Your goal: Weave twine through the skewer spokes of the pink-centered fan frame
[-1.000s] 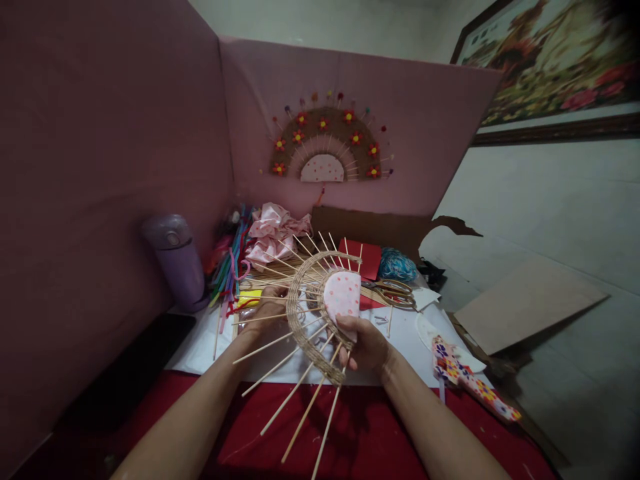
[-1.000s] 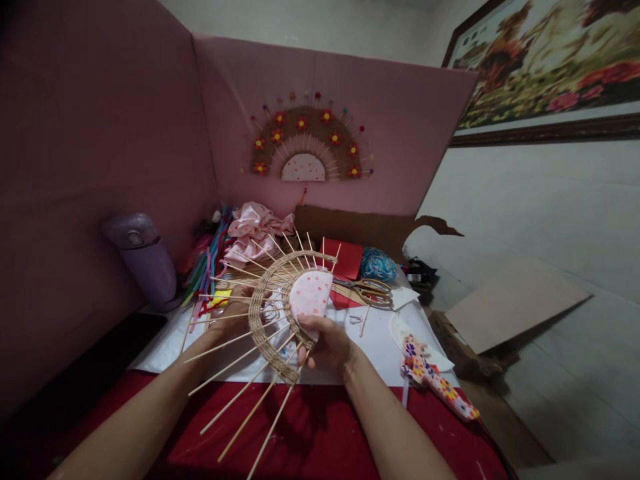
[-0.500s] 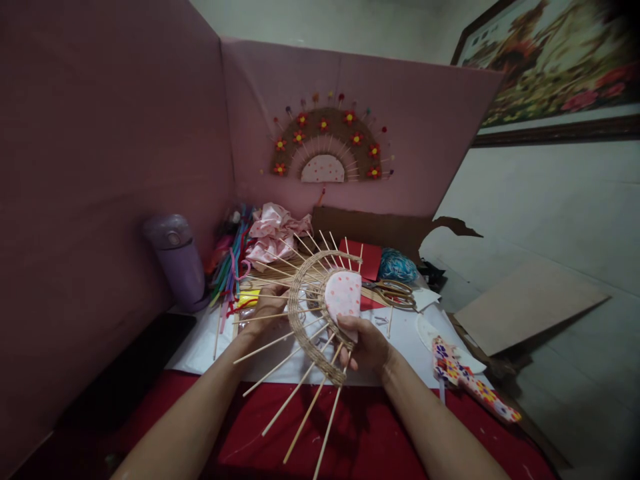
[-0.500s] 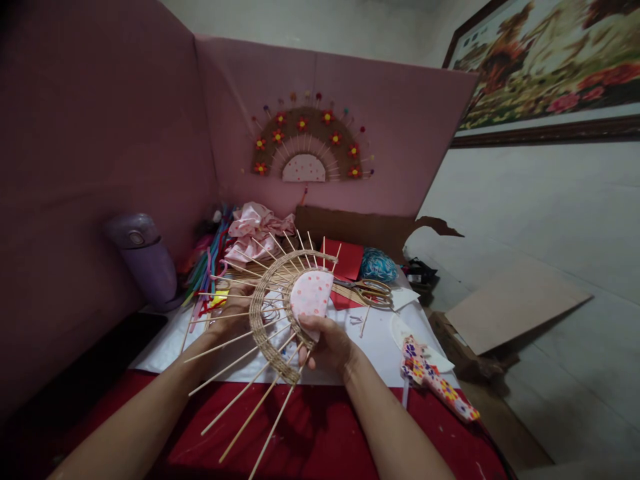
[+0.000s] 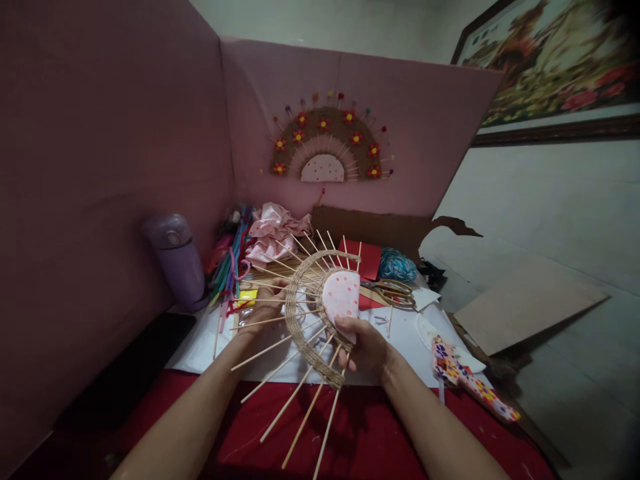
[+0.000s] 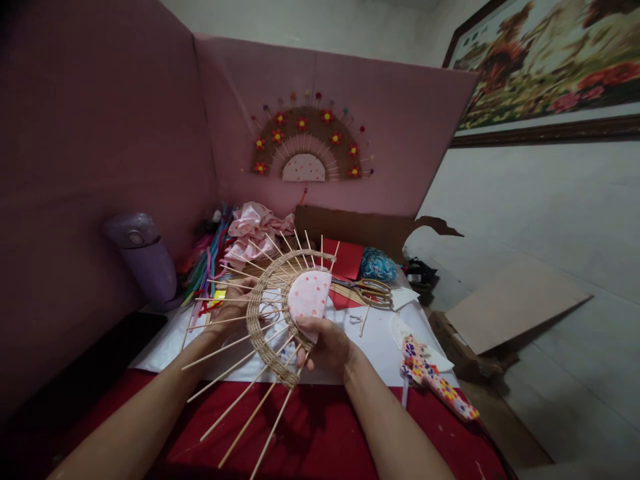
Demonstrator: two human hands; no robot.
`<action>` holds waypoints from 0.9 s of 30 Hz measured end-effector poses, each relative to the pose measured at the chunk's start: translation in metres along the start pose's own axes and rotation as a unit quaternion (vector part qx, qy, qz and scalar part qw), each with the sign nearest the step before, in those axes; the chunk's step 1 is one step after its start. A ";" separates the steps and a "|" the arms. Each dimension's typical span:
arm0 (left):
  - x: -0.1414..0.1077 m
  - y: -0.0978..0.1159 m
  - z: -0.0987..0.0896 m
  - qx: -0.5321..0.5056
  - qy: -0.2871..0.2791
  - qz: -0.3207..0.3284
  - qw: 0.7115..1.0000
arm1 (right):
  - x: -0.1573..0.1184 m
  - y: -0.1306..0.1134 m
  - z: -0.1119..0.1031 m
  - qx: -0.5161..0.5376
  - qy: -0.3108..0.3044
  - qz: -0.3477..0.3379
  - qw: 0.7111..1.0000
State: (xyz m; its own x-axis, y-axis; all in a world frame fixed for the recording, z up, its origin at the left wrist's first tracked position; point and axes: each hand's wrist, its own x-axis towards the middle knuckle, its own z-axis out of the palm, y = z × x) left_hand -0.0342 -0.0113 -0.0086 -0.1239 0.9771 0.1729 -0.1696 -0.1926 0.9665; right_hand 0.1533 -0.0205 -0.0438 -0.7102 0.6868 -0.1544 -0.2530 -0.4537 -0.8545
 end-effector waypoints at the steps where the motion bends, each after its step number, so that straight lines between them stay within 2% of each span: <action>1: 0.002 0.000 -0.002 0.006 0.003 -0.015 1.000 | 0.000 0.000 0.000 -0.001 -0.001 0.002 1.000; 3: 0.005 0.000 -0.004 0.020 0.010 -0.029 0.999 | 0.000 0.001 -0.001 -0.002 -0.005 0.006 1.000; 8: 0.004 0.004 -0.006 0.014 -0.001 0.004 1.000 | 0.001 0.002 -0.002 -0.003 -0.007 0.009 1.000; 14: 0.003 0.012 -0.002 0.026 0.014 -0.013 0.999 | 0.001 0.002 -0.002 0.002 -0.002 0.005 1.000; 19: 0.006 0.001 -0.007 0.010 0.002 0.010 1.000 | 0.001 0.002 -0.003 0.001 0.004 0.016 1.000; 27: 0.034 -0.015 -0.021 0.034 -0.002 0.043 0.998 | 0.000 0.001 -0.001 0.003 -0.002 0.019 1.000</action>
State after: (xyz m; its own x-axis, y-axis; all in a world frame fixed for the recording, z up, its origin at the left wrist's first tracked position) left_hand -0.0569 0.0229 -0.0209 -0.1308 0.9576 0.2569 -0.0908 -0.2696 0.9587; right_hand 0.1538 -0.0202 -0.0458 -0.7214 0.6673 -0.1852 -0.2300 -0.4831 -0.8448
